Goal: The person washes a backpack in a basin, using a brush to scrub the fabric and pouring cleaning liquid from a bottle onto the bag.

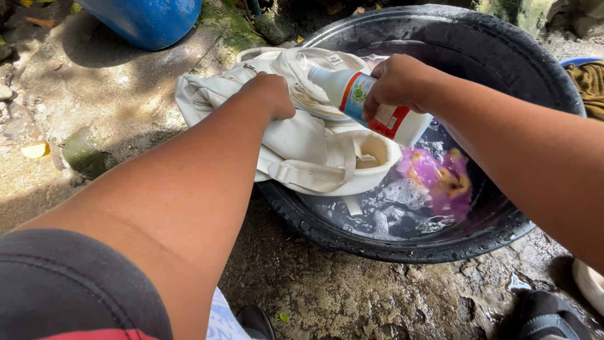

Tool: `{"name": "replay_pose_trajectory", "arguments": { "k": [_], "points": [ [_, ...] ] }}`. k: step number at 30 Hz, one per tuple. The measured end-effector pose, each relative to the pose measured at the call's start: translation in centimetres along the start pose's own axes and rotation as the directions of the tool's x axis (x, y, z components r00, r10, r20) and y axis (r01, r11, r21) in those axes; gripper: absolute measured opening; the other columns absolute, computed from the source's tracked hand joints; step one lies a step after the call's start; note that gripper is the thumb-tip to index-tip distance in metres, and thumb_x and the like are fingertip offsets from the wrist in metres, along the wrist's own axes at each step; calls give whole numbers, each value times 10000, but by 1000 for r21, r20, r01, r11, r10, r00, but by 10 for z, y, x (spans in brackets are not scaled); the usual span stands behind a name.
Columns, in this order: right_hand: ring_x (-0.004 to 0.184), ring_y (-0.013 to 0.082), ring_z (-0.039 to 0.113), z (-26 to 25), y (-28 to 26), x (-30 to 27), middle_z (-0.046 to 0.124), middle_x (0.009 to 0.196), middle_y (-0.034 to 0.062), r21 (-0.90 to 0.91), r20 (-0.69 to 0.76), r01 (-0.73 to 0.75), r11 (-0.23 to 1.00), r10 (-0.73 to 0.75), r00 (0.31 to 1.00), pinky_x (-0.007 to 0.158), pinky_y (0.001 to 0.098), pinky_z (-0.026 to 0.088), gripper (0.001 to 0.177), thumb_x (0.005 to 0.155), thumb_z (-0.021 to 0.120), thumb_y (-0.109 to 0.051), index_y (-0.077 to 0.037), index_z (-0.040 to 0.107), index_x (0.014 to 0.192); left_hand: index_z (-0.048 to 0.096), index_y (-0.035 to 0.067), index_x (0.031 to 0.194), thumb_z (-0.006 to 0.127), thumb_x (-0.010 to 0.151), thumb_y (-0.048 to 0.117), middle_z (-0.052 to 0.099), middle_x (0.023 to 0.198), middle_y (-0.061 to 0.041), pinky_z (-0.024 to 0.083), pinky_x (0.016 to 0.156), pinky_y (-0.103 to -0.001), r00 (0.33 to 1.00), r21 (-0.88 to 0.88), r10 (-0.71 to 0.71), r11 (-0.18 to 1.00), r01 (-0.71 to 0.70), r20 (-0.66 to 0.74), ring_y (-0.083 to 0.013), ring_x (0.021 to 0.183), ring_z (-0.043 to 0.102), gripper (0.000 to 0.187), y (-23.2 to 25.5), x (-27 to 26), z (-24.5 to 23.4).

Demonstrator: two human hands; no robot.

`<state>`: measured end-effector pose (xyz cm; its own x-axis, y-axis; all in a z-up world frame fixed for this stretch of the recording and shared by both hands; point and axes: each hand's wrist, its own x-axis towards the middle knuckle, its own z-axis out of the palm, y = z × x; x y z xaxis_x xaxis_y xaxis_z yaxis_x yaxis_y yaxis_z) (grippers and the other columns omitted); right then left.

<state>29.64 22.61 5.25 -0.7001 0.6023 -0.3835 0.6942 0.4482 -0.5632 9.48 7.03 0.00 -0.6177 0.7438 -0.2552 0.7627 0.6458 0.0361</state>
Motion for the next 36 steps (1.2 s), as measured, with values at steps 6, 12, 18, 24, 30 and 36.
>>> {"name": "replay_pose_trajectory", "arguments": {
  "k": [6,12,18,24,30,36],
  "points": [
    [937,339,771,-1,-5,8,766,1109,176,-18,-4,-1,1000,1,1000,851,458,627,564,624,894,-2,-32,751,1170,731,-1,1151,670,772,175,692,1215,-238,541,969,-412,992,-95,-87,991,96,97,-351,1105,689,422,0,-11,-12],
    [952,337,766,-6,-1,12,755,1130,172,58,-20,-49,997,50,999,850,476,635,595,639,896,-14,-35,730,1210,731,5,1175,697,784,250,719,1224,-215,554,968,-411,986,-122,-97,986,114,135,-339,1101,712,462,5,-6,-7],
    [943,327,769,-7,20,16,761,1117,174,78,28,-46,996,44,999,847,455,636,633,632,885,18,-14,703,1238,753,47,1161,714,837,359,723,1217,-179,540,975,-418,996,-78,-57,995,63,71,-335,1111,698,451,-16,28,20],
    [939,344,776,-14,53,11,776,1109,186,-63,42,-147,987,150,988,858,453,625,622,643,868,19,-19,728,1248,775,89,1146,730,889,468,728,1209,-143,526,982,-424,997,-2,-46,999,46,-54,-331,1120,684,460,-69,62,42],
    [959,365,773,-24,65,-1,759,1121,194,-86,29,-219,972,222,975,882,493,630,640,651,870,8,-14,697,1266,735,112,1194,669,949,466,692,1246,-126,534,940,-457,995,278,93,957,-82,-27,-340,1124,660,436,-72,90,42],
    [961,347,780,-21,67,-4,777,1119,199,-102,99,-139,985,149,984,886,458,619,643,613,888,-4,-3,729,1236,715,32,1160,666,914,386,702,1185,-194,541,889,-420,979,-58,-24,998,12,-203,-327,1026,666,433,-18,61,7]
  ]
}}
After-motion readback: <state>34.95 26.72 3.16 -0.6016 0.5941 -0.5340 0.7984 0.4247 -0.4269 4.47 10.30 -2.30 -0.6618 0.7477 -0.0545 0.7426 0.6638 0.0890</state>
